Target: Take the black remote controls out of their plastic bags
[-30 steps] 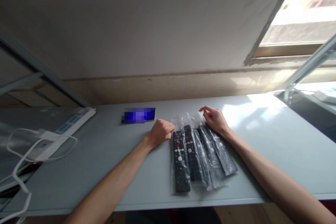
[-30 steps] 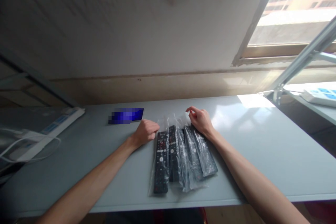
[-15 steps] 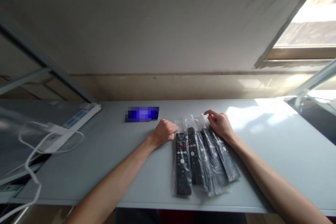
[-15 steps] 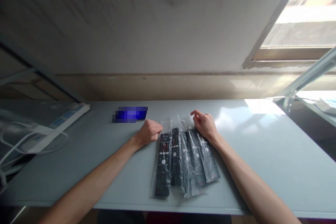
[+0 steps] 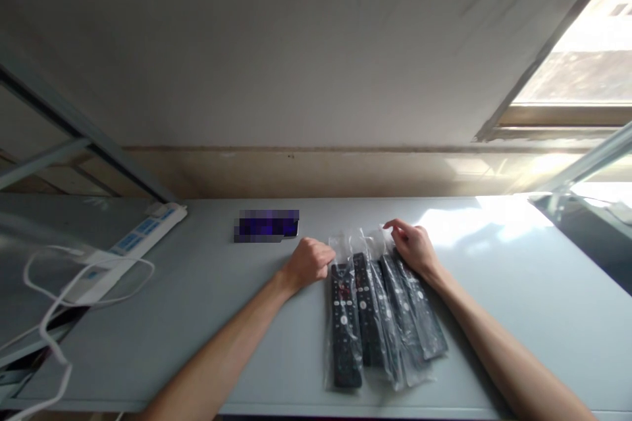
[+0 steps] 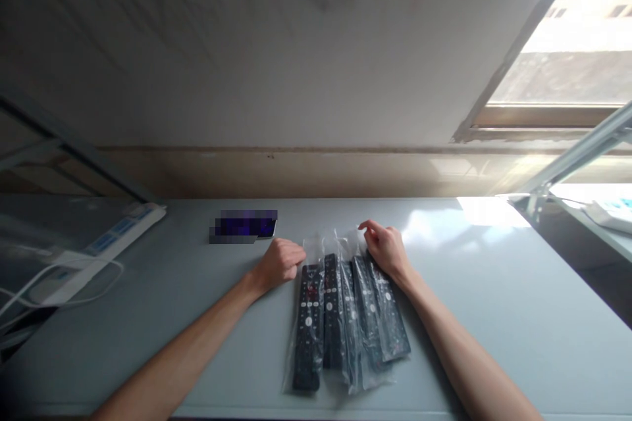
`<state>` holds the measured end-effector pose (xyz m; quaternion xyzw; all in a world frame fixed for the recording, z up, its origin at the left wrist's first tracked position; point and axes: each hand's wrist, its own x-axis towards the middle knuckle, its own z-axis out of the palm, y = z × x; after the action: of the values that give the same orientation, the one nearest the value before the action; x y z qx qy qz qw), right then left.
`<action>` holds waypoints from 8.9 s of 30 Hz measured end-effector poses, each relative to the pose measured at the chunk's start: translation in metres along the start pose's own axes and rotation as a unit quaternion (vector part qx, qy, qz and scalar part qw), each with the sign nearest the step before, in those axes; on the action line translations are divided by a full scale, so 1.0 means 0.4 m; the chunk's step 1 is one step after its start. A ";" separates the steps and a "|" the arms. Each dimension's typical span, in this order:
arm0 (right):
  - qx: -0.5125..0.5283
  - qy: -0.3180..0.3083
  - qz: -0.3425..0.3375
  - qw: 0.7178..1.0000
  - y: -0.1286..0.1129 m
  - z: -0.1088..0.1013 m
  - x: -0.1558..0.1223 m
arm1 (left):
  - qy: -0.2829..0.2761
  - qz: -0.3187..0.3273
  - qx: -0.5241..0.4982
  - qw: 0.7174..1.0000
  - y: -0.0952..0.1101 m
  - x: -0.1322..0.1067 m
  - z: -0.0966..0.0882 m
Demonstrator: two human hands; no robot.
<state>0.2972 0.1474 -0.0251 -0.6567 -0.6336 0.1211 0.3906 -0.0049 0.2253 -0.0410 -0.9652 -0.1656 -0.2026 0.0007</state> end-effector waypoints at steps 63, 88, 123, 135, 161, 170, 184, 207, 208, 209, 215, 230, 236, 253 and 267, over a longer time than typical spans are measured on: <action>0.037 0.054 -0.025 0.998 -0.026 -0.002 -0.036 | 0.008 -0.019 -0.179 0.984 0.150 0.065 -0.069; 0.050 0.014 0.007 0.999 -0.012 0.022 -0.037 | -0.071 -0.257 -0.099 0.959 0.044 0.021 -0.009; 0.092 0.044 -0.009 0.995 -0.041 -0.002 -0.029 | -0.025 -0.072 -0.181 0.980 0.145 0.065 -0.054; 0.473 0.130 0.114 0.864 -0.086 -0.036 0.013 | 0.064 -0.118 -0.331 0.934 0.180 0.094 -0.069; 0.321 -0.178 -0.020 0.930 -0.148 -0.050 -0.027 | 0.206 -0.255 -0.710 0.623 0.146 0.132 -0.101; 0.298 -0.172 -0.024 0.939 -0.169 0.019 -0.071 | 0.248 -0.333 -0.702 0.578 0.187 0.120 -0.059; 0.223 -0.062 0.062 0.971 -0.147 -0.018 -0.045 | 0.295 -0.379 -0.664 0.573 0.131 0.113 -0.058; 0.354 0.087 0.152 0.919 -0.148 -0.092 0.015 | 0.330 -0.403 -0.768 0.373 0.081 0.097 -0.059; 0.340 0.091 0.142 0.925 -0.162 -0.108 0.025 | 0.331 -0.406 -0.768 0.369 0.085 0.100 -0.058; 0.322 0.090 0.126 0.934 -0.179 -0.124 0.036 | 0.333 -0.411 -0.765 0.367 0.088 0.102 -0.055; 0.164 0.070 -0.027 0.984 -0.331 -0.191 0.114 | 0.356 -0.437 -0.742 0.362 0.082 0.103 -0.037; 0.161 0.092 -0.108 0.977 -0.396 -0.282 0.219 | 0.298 -0.363 -0.764 0.443 0.096 0.097 -0.067; 0.263 0.253 -0.009 0.931 -0.201 -0.314 0.225 | 0.372 -0.376 -0.727 0.438 0.055 0.091 -0.070; 0.312 0.255 0.213 0.890 0.114 -0.072 -0.001 | 0.267 -0.360 -0.743 0.498 0.099 0.095 -0.056; 0.152 0.294 0.251 0.910 0.166 -0.138 -0.009 | 0.251 -0.330 -0.776 0.475 0.099 0.090 -0.065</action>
<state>0.3819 0.1315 -0.0338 -0.7327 -0.2779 0.1115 0.6111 0.0289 0.1977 -0.0004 -0.3533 -0.2398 -0.4668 -0.7745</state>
